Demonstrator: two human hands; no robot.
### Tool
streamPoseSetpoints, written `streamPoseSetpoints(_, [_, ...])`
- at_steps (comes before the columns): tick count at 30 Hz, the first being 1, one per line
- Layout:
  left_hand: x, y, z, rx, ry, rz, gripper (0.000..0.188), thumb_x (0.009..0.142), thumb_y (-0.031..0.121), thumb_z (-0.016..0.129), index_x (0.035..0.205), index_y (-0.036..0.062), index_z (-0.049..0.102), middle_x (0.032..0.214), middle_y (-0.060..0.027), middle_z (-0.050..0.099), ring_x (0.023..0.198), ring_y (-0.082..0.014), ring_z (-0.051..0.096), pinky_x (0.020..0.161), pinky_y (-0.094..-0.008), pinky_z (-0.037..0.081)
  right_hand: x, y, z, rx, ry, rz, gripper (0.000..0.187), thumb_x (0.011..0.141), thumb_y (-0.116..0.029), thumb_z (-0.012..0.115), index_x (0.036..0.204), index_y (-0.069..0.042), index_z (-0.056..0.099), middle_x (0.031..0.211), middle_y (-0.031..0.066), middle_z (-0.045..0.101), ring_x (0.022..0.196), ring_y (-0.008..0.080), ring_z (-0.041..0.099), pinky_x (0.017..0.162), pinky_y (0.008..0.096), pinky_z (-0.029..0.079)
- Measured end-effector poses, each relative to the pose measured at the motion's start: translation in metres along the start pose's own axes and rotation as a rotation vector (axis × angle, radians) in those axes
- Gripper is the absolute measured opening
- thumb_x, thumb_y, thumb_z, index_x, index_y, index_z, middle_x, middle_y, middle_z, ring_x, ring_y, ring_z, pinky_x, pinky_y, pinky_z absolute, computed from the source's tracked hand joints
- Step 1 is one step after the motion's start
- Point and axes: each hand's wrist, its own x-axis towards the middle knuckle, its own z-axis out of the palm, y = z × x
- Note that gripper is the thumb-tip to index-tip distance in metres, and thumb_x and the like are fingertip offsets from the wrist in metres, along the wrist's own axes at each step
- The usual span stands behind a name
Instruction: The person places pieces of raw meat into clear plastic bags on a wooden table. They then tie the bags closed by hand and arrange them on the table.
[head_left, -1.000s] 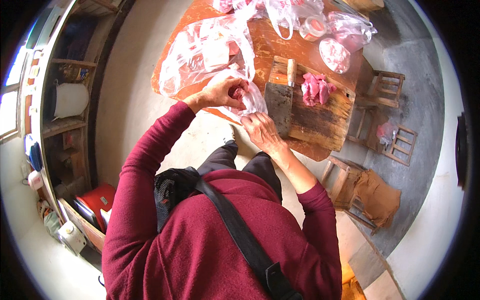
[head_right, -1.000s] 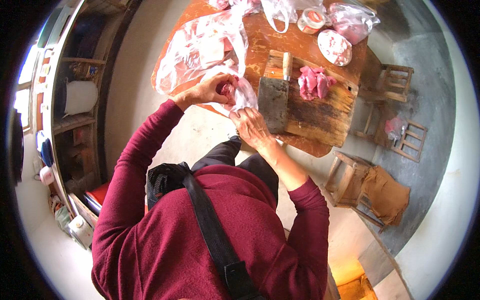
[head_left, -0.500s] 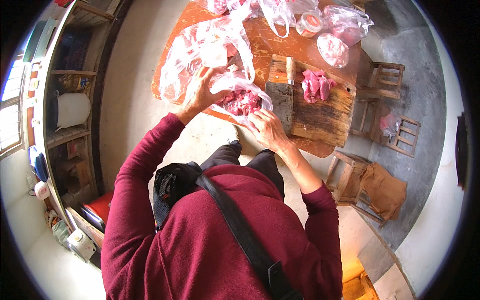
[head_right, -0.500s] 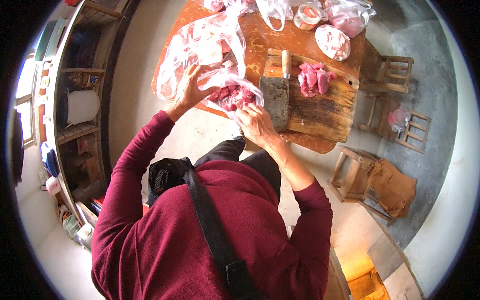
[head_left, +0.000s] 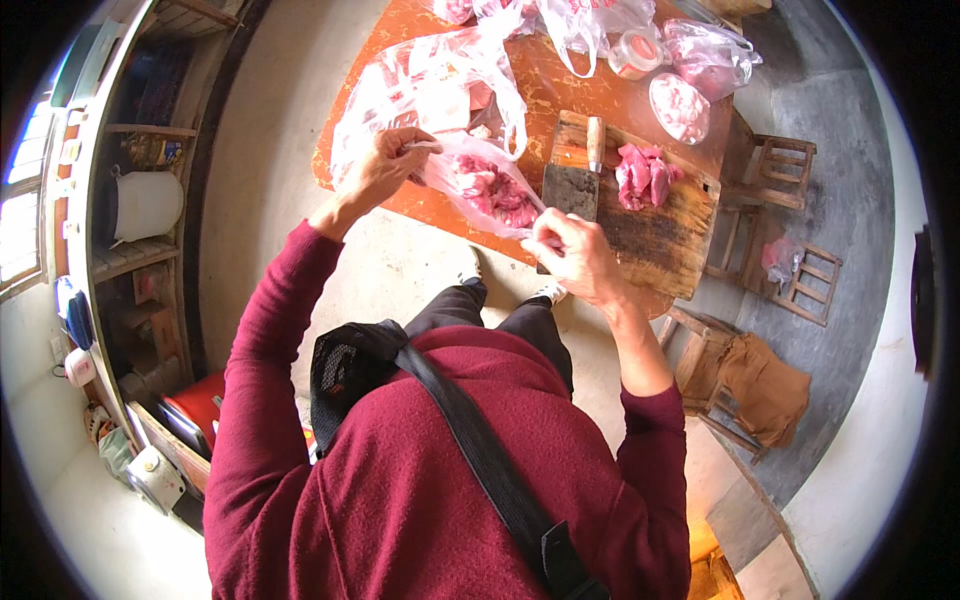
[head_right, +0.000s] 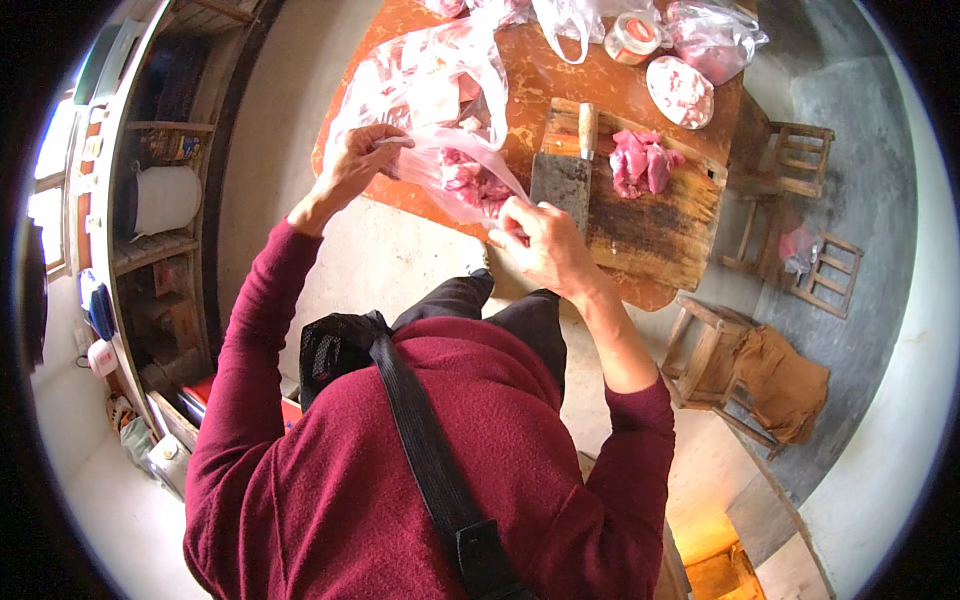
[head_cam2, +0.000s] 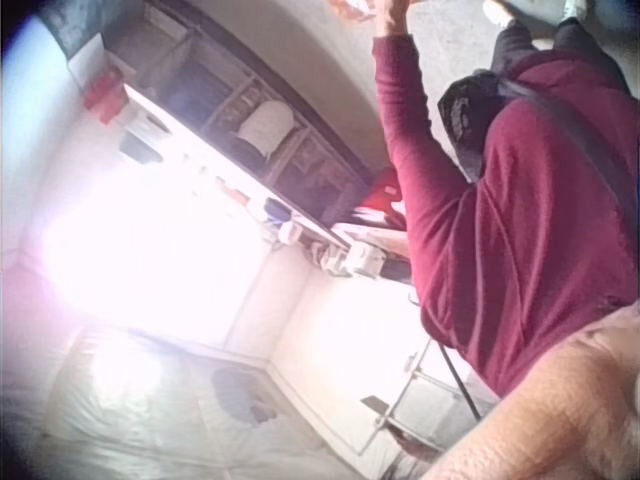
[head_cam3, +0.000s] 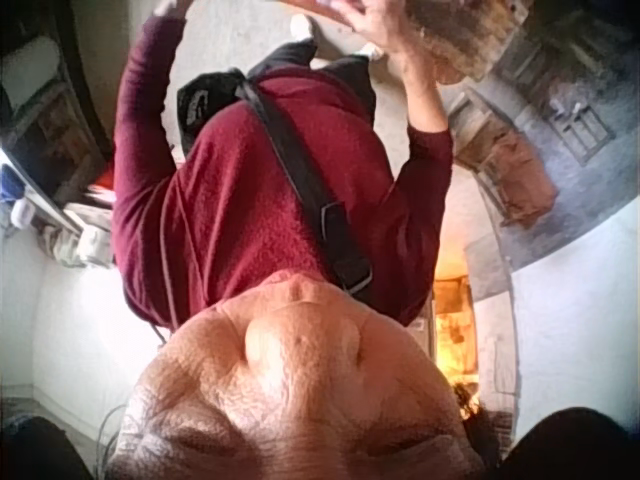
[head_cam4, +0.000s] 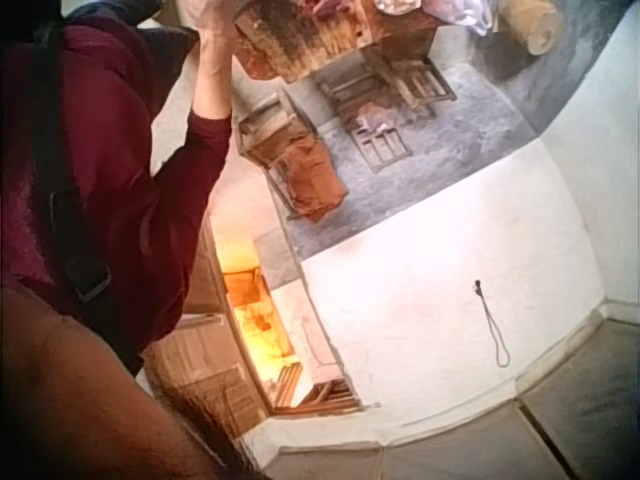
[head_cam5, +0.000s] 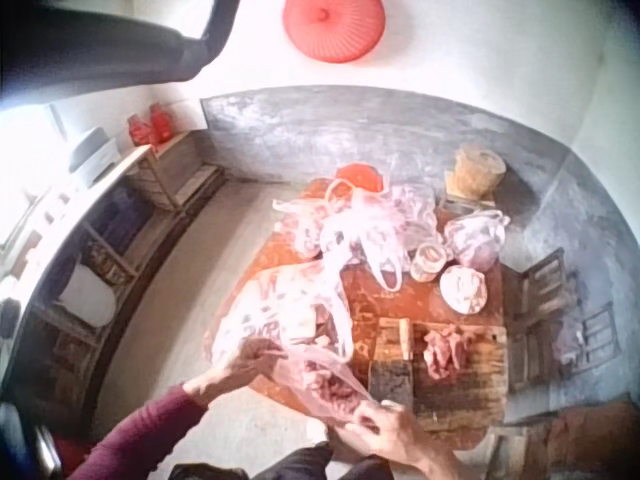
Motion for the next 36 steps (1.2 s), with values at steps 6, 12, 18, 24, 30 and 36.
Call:
streamPoseSetpoints(6, [-0.013, 0.033, 0.0, 0.138, 0.107, 0.028, 0.017, 0.089, 0.01, 0.05, 0.09, -0.0014, 0.062, 0.066, -0.0019, 0.055, 0.052, -0.0078, 0.053, 0.047, -0.0206, 0.043, -0.004, -0.006, -0.005, 0.137, 0.046, 0.037, 0.014, 0.08, -0.003, 0.065, 0.079, -0.002, 0.051, 0.064, 0.0014, 0.053, 0.057, 0.0059, 0.047, 0.049, 0.0239, 0.041])
streamPoseSetpoints(12, [-0.015, 0.004, -0.007, 0.464, 0.157, 0.198, 0.014, 0.085, 0.012, 0.055, 0.086, 0.0, 0.063, 0.077, -0.0037, 0.057, 0.071, -0.01, 0.055, 0.059, -0.0248, 0.045, -0.008, -0.001, 0.005, -0.161, 0.048, -0.044, 0.015, 0.075, -0.007, 0.068, 0.082, -0.003, 0.055, 0.073, 0.0073, 0.061, 0.069, 0.0199, 0.059, 0.057, 0.0309, 0.049])
streamPoseSetpoints(18, [-0.03, 0.044, -0.005, -0.135, -0.255, 0.214, 0.019, 0.086, 0.015, 0.052, 0.077, 0.0006, 0.061, 0.082, -0.0055, 0.054, 0.084, -0.0147, 0.052, 0.075, -0.03, 0.043, -0.011, -0.003, -0.005, -0.12, 0.196, -0.052, 0.013, 0.075, -0.004, 0.069, 0.084, -0.004, 0.059, 0.078, 0.0069, 0.06, 0.068, 0.0155, 0.059, 0.057, 0.0268, 0.05])
streamPoseSetpoints(24, [-0.04, 0.006, -0.009, 0.054, -0.086, 0.146, 0.022, 0.085, 0.021, 0.057, 0.081, 0.0003, 0.062, 0.09, -0.0059, 0.051, 0.085, -0.0151, 0.053, 0.075, -0.0303, 0.044, -0.01, -0.001, 0.009, -0.087, 0.15, -0.117, 0.018, 0.073, -0.003, 0.067, 0.088, -0.006, 0.057, 0.074, 0.0068, 0.058, 0.069, 0.0242, 0.057, 0.066, 0.0339, 0.044])
streamPoseSetpoints(30, [-0.035, 0.037, 0.017, 0.486, -0.118, 0.51, 0.011, 0.076, 0.008, 0.067, 0.087, 0.0046, 0.065, 0.096, -0.0091, 0.047, 0.088, -0.0211, 0.052, 0.077, -0.0318, 0.046, 0.022, -0.015, 0.035, 0.105, 0.158, -0.109, 0.044, 0.073, -0.004, 0.067, 0.115, -0.007, 0.052, 0.082, 0.0086, 0.058, 0.068, 0.0224, 0.057, 0.064, 0.035, 0.044])
streamPoseSetpoints(36, [-0.022, 0.029, 0.015, 0.458, -0.041, 0.503, 0.035, 0.074, 0.013, 0.071, 0.107, 0.0072, 0.06, 0.105, -0.0104, 0.057, 0.1, -0.0241, 0.054, 0.083, -0.0365, 0.046, 0.051, -0.007, 0.045, 0.351, 0.14, 0.143, 0.021, 0.088, -0.017, 0.056, 0.081, 0.003, 0.059, 0.075, 0.0154, 0.062, 0.074, 0.0236, 0.064, 0.061, 0.0319, 0.048])
